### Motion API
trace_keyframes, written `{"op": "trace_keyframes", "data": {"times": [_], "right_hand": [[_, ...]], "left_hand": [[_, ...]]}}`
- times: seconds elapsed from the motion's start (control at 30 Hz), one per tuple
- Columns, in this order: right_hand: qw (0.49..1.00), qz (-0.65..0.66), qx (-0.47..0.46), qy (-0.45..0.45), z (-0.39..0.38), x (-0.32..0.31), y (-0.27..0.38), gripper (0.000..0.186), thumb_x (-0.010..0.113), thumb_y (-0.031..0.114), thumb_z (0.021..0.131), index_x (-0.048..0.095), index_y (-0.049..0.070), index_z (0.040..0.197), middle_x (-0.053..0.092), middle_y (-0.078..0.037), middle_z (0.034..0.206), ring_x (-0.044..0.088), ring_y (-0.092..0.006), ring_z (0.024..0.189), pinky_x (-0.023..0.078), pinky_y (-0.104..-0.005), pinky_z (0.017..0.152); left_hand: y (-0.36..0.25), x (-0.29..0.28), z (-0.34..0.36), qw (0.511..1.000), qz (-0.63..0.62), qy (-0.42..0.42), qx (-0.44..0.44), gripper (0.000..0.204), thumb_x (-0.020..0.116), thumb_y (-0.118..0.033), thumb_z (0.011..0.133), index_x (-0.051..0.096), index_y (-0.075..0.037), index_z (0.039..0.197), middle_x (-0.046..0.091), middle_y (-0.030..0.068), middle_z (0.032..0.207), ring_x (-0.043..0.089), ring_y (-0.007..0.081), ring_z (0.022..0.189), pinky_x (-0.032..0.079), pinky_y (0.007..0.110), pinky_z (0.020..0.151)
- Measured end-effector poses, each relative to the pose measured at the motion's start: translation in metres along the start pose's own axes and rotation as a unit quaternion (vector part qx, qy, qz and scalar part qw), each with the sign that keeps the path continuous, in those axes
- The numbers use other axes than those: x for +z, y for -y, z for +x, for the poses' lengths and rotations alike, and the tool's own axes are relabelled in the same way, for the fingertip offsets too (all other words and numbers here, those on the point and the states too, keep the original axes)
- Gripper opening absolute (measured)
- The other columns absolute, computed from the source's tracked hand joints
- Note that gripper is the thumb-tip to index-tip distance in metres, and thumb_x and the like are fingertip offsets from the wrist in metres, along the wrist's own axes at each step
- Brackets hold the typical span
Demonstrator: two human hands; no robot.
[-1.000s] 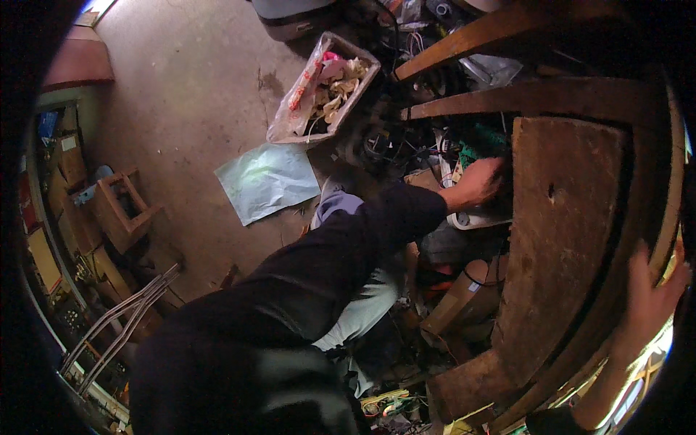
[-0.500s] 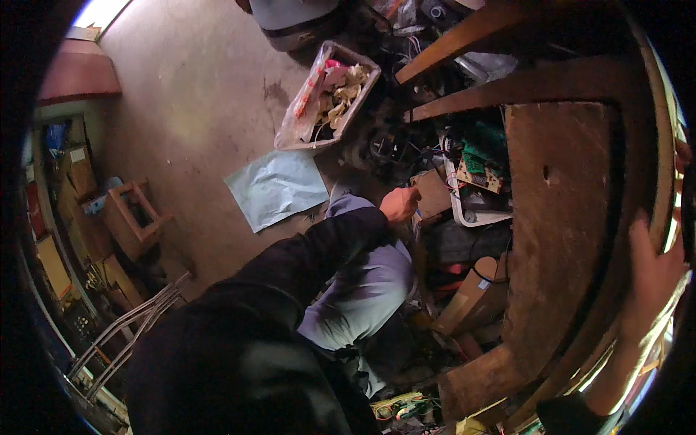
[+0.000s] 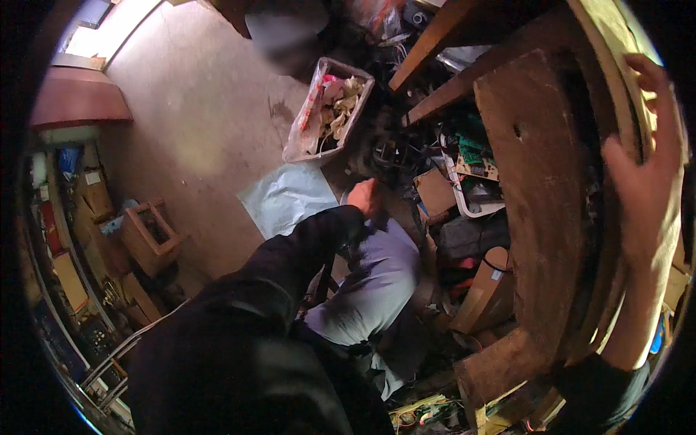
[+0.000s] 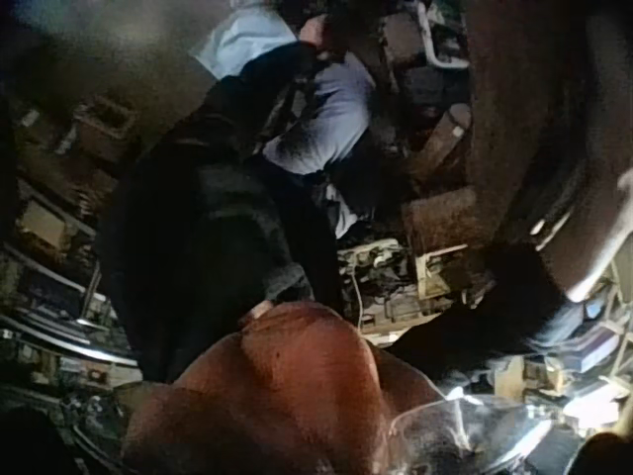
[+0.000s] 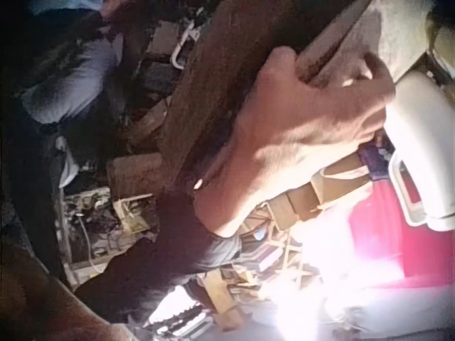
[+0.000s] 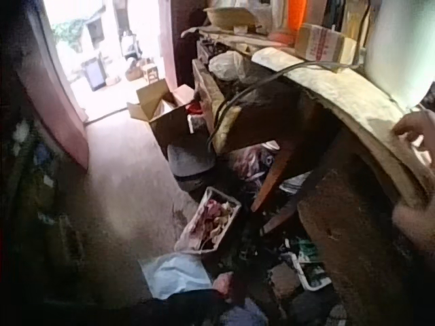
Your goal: The person sits at a cluttered workbench and uses a multimeter to test a small circuit board. They move a kettle, pick up a card, and then probe multiple points on the board with multimeter leads while holding the board in one hand.
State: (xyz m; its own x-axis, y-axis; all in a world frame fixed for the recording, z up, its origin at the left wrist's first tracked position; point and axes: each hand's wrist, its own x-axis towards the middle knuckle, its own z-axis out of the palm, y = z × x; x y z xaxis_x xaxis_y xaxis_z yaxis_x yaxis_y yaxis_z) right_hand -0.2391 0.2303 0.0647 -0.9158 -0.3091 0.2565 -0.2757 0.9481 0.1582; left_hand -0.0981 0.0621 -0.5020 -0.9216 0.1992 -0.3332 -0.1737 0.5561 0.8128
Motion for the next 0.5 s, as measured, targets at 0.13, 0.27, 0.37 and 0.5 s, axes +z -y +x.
{"op": "trace_keyframes", "data": {"times": [0.13,0.27,0.37,0.5], "right_hand": [[0.997,0.010,-0.066,-0.047,-0.005,0.014,-0.013,0.064,0.063,0.007,0.072,0.055,0.014,0.135,0.060,-0.016,0.123,0.058,-0.0340,0.119,0.047,-0.0433,0.102],[0.994,0.026,-0.075,-0.081,-0.009,0.015,-0.016,0.058,0.068,0.010,0.070,0.057,0.013,0.127,0.059,-0.018,0.118,0.055,-0.0403,0.114,0.046,-0.0462,0.100],[0.997,0.023,-0.024,-0.065,-0.008,0.015,-0.002,0.058,0.071,0.013,0.070,0.057,0.016,0.126,0.058,-0.016,0.122,0.054,-0.0397,0.117,0.046,-0.0491,0.098],[0.997,-0.008,-0.008,-0.070,-0.007,0.018,-0.002,0.061,0.072,0.020,0.071,0.055,0.020,0.129,0.057,-0.014,0.126,0.053,-0.0379,0.120,0.046,-0.0530,0.097]], "left_hand": [[0.035,-0.021,-0.046,0.990,0.045,-0.115,-0.072,0.033,0.064,-0.012,0.082,0.060,-0.003,0.113,0.065,0.0230,0.109,0.059,0.0456,0.105,0.050,0.052,0.090],[0.012,-0.073,-0.099,0.988,0.028,-0.102,-0.113,0.038,0.062,-0.012,0.083,0.061,-0.004,0.120,0.066,0.0235,0.115,0.059,0.0436,0.112,0.048,0.050,0.094],[0.038,-0.079,-0.150,0.992,0.034,-0.119,-0.030,0.036,0.063,-0.014,0.084,0.061,-0.004,0.119,0.065,0.0220,0.116,0.059,0.0423,0.112,0.048,0.049,0.094],[0.003,-0.106,-0.208,0.994,-0.016,-0.106,0.037,0.035,0.061,-0.012,0.086,0.059,-0.005,0.120,0.064,0.0218,0.114,0.059,0.0427,0.109,0.048,0.049,0.093]]}}
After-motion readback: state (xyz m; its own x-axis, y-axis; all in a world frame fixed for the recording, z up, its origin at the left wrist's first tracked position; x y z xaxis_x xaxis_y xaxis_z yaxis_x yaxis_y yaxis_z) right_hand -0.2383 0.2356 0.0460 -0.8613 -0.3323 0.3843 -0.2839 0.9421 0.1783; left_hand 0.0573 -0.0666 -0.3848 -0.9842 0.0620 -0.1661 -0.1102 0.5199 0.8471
